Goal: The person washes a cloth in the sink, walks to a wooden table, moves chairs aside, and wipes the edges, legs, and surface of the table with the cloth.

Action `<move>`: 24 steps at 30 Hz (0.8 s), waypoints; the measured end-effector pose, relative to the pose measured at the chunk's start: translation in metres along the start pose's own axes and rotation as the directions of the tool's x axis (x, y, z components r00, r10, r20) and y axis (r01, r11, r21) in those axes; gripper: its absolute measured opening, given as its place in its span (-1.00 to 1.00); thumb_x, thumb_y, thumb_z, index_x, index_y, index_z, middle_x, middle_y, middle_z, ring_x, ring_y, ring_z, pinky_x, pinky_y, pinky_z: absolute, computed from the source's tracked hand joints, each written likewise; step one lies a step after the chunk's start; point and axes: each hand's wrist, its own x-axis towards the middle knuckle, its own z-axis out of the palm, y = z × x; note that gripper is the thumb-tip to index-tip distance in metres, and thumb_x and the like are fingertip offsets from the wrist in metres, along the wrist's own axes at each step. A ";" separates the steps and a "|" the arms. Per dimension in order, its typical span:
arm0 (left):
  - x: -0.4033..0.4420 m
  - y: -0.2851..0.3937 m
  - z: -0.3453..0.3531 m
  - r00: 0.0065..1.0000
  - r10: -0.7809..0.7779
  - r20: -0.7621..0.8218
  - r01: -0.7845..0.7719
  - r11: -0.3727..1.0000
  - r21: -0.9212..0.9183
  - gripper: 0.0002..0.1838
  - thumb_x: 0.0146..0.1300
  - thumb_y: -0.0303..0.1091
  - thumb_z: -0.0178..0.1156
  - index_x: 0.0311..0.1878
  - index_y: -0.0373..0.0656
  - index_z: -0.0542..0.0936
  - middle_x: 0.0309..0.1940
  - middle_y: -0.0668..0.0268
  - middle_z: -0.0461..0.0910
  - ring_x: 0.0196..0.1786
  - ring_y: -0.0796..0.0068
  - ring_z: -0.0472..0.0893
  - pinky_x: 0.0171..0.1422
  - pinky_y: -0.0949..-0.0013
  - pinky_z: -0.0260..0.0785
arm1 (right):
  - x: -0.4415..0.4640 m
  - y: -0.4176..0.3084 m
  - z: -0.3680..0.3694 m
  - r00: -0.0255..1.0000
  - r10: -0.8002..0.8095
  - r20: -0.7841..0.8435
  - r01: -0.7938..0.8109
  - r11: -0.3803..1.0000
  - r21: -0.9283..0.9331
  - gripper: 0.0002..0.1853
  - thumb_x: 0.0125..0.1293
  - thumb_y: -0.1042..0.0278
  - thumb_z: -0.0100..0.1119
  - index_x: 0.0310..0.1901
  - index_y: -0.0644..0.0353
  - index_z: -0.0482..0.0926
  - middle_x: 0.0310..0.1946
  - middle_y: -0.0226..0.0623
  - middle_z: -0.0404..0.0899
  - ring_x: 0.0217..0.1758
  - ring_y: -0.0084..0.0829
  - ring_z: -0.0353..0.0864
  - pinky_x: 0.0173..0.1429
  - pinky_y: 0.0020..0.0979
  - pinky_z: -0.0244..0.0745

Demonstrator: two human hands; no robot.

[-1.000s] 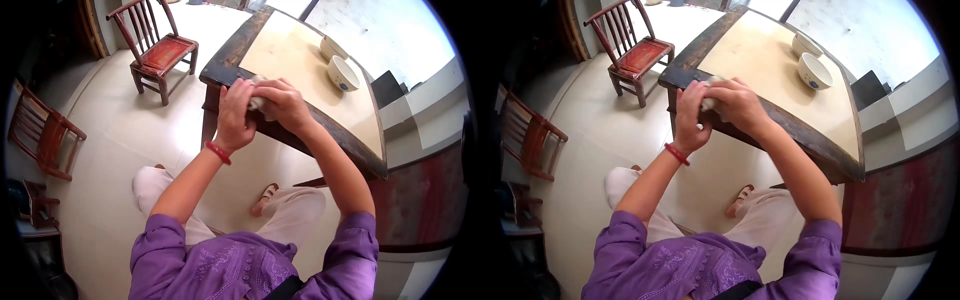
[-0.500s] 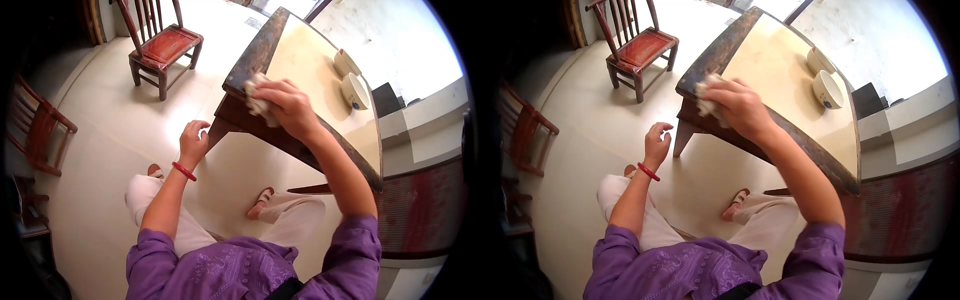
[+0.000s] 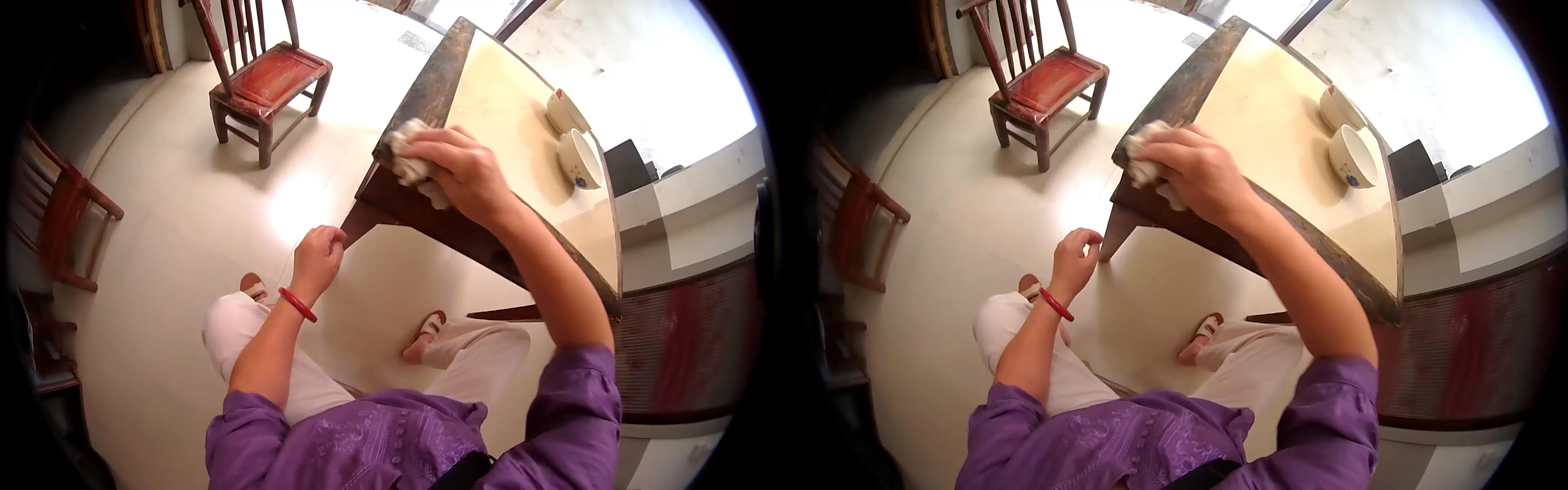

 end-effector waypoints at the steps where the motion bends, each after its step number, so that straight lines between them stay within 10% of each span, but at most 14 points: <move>1: 0.001 0.001 0.000 1.000 0.002 0.005 -0.003 1.000 0.023 -0.92 0.12 -0.52 0.11 -0.34 -0.21 0.58 -0.36 0.21 0.61 -0.24 0.21 0.60 -0.15 0.22 0.47 | 0.008 0.006 0.011 0.999 -0.026 -0.031 0.026 1.000 0.017 -0.65 -0.05 0.64 0.26 -0.16 0.13 0.67 -0.16 -0.28 0.65 -0.16 -0.20 0.56 -0.03 -0.30 0.55; 8: -0.009 -0.001 -0.001 0.998 0.019 0.052 -0.023 0.997 0.074 -0.93 0.11 -0.52 0.10 -0.35 -0.20 0.58 -0.37 0.20 0.60 -0.22 0.16 0.58 -0.14 0.17 0.45 | -0.026 -0.014 -0.007 0.980 -0.195 0.049 0.196 0.980 -0.029 -0.69 -0.06 0.65 0.24 -0.23 0.12 0.68 -0.13 -0.28 0.63 -0.17 -0.25 0.55 -0.08 -0.33 0.55; 13: -0.007 0.001 0.005 0.995 0.028 0.096 -0.038 0.994 0.099 -0.95 0.12 -0.50 0.15 -0.35 -0.21 0.58 -0.36 0.19 0.61 -0.22 0.14 0.59 -0.13 0.19 0.45 | 0.000 0.004 0.001 0.999 -0.039 -0.028 0.042 0.992 0.115 -0.69 0.00 0.66 0.26 -0.17 0.18 0.65 -0.13 -0.24 0.62 -0.09 -0.22 0.56 -0.02 -0.33 0.55; 20: -0.005 0.005 0.015 0.988 0.057 0.144 -0.075 0.989 0.125 -0.95 0.09 -0.51 0.15 -0.36 -0.20 0.59 -0.40 0.16 0.58 -0.25 0.12 0.57 -0.15 0.14 0.44 | 0.045 0.078 0.013 0.995 -0.067 -0.075 0.058 0.991 -0.124 -0.70 0.07 0.65 0.22 -0.13 0.16 0.66 -0.19 -0.24 0.62 -0.07 -0.24 0.59 0.05 -0.35 0.56; 24: -0.005 0.000 0.017 0.982 0.087 0.167 -0.111 0.985 0.136 -0.93 0.05 -0.53 0.16 -0.37 -0.18 0.59 -0.42 0.19 0.57 -0.26 0.12 0.56 -0.16 0.13 0.42 | 0.073 0.173 0.009 0.949 0.293 -0.113 -0.310 0.934 -0.178 -0.79 0.19 0.64 0.15 -0.17 0.20 0.66 -0.23 -0.21 0.64 -0.17 -0.41 0.64 0.00 -0.42 0.59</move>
